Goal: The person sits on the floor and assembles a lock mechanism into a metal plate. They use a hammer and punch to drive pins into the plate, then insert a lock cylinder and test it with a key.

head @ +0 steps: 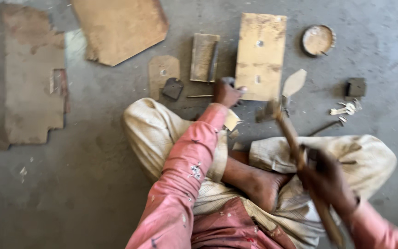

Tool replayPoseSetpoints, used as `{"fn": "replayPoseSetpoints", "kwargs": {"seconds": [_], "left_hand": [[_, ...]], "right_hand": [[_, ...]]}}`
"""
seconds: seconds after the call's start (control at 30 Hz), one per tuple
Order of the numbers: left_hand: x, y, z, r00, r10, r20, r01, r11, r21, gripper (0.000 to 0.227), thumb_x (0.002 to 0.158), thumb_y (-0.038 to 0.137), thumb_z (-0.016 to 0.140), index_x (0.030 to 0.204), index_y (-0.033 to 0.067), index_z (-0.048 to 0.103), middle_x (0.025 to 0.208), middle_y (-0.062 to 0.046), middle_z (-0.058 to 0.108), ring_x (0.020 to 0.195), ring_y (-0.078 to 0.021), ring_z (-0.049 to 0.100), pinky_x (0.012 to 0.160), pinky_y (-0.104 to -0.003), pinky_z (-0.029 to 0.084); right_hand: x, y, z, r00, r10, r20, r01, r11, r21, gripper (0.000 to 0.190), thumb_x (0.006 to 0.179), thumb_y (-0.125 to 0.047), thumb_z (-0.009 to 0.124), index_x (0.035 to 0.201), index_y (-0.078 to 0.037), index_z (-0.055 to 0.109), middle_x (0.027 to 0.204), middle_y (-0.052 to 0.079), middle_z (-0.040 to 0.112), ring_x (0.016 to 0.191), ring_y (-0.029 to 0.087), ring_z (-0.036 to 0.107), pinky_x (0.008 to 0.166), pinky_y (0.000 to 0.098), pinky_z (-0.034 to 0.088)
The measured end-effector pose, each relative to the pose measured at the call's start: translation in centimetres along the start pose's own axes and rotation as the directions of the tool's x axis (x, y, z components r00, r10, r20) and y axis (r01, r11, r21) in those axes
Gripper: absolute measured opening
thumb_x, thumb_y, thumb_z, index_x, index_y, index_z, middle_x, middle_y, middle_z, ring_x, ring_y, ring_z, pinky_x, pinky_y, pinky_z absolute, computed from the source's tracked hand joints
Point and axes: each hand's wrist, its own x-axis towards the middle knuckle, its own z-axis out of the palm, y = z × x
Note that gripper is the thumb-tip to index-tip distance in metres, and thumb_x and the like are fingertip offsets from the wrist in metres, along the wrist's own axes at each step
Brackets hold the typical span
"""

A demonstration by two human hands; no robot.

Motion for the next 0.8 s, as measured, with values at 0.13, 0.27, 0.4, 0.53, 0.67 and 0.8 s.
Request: {"fn": "replayPoseSetpoints", "kwargs": {"seconds": [0.13, 0.27, 0.4, 0.53, 0.67, 0.8], "left_hand": [[0.2, -0.5, 1.5, 0.994, 0.103, -0.019, -0.094, 0.958, 0.271, 0.038, 0.071, 0.033, 0.093, 0.079, 0.0005, 0.075, 0.076, -0.017, 0.075, 0.067, -0.0292, 0.070, 0.064, -0.043, 0.056], [0.3, -1.2, -1.3, 0.972, 0.211, -0.101, -0.192, 0.967, 0.168, 0.043, 0.071, 0.038, 0.091, 0.090, 0.0047, 0.072, 0.078, -0.010, 0.073, 0.067, -0.0216, 0.070, 0.064, -0.039, 0.058], [-0.4, -1.9, -7.7, 0.959, 0.170, -0.227, -0.174, 0.985, 0.005, 0.021, 0.079, 0.018, 0.087, 0.090, 0.0064, 0.072, 0.079, -0.007, 0.077, 0.071, -0.0179, 0.073, 0.064, -0.033, 0.057], [-1.0, -2.1, -14.5, 0.798, 0.414, -0.439, -0.009, 0.736, 0.677, 0.057, 0.074, 0.009, 0.087, 0.127, 0.0035, 0.065, 0.128, -0.017, 0.069, 0.113, -0.0330, 0.066, 0.094, -0.044, 0.055], [-0.6, -2.0, -16.7, 0.807, -0.317, -0.499, 0.574, 0.621, 0.534, 0.082, 0.066, 0.021, 0.094, 0.134, 0.0062, 0.051, 0.144, -0.020, 0.044, 0.131, -0.0424, 0.044, 0.103, -0.049, 0.045], [-0.3, -1.6, -15.2, 0.848, -0.265, -0.460, 0.518, 0.598, 0.611, 0.068, 0.068, 0.018, 0.090, 0.127, 0.0094, 0.058, 0.139, -0.018, 0.048, 0.128, -0.0393, 0.048, 0.105, -0.049, 0.046]], "right_hand": [[-1.6, 3.7, 4.8, 0.990, 0.113, 0.086, -0.128, 0.973, 0.193, 0.053, 0.090, -0.007, 0.061, 0.142, -0.005, 0.050, 0.080, 0.010, 0.070, 0.054, 0.017, 0.060, 0.045, 0.0324, 0.051], [-0.6, 4.7, 7.0, 0.998, -0.014, 0.059, 0.014, 1.000, -0.003, 0.052, 0.092, -0.016, 0.062, 0.141, -0.004, 0.049, 0.079, 0.011, 0.071, 0.060, 0.019, 0.064, 0.051, 0.0364, 0.052], [0.8, 4.0, 3.7, 0.965, -0.251, 0.076, 0.250, 0.792, -0.557, 0.030, 0.097, -0.029, 0.064, 0.115, -0.005, 0.064, 0.075, 0.018, 0.072, 0.069, 0.035, 0.071, 0.062, 0.0450, 0.055], [4.9, 2.0, 1.1, 0.905, -0.424, -0.030, 0.306, 0.700, -0.645, 0.033, 0.096, -0.029, 0.066, 0.117, -0.005, 0.069, 0.081, 0.022, 0.072, 0.075, 0.042, 0.071, 0.062, 0.0477, 0.055], [8.6, -0.1, 0.6, 0.929, -0.361, -0.085, 0.280, 0.833, -0.477, 0.034, 0.098, -0.025, 0.067, 0.122, -0.001, 0.069, 0.080, 0.018, 0.075, 0.068, 0.025, 0.075, 0.064, 0.0395, 0.057], [12.0, -0.3, 2.3, 0.930, -0.350, -0.111, 0.321, 0.922, -0.219, 0.034, 0.099, -0.020, 0.066, 0.126, 0.001, 0.067, 0.089, 0.012, 0.076, 0.069, 0.016, 0.071, 0.057, 0.0324, 0.056]]}}
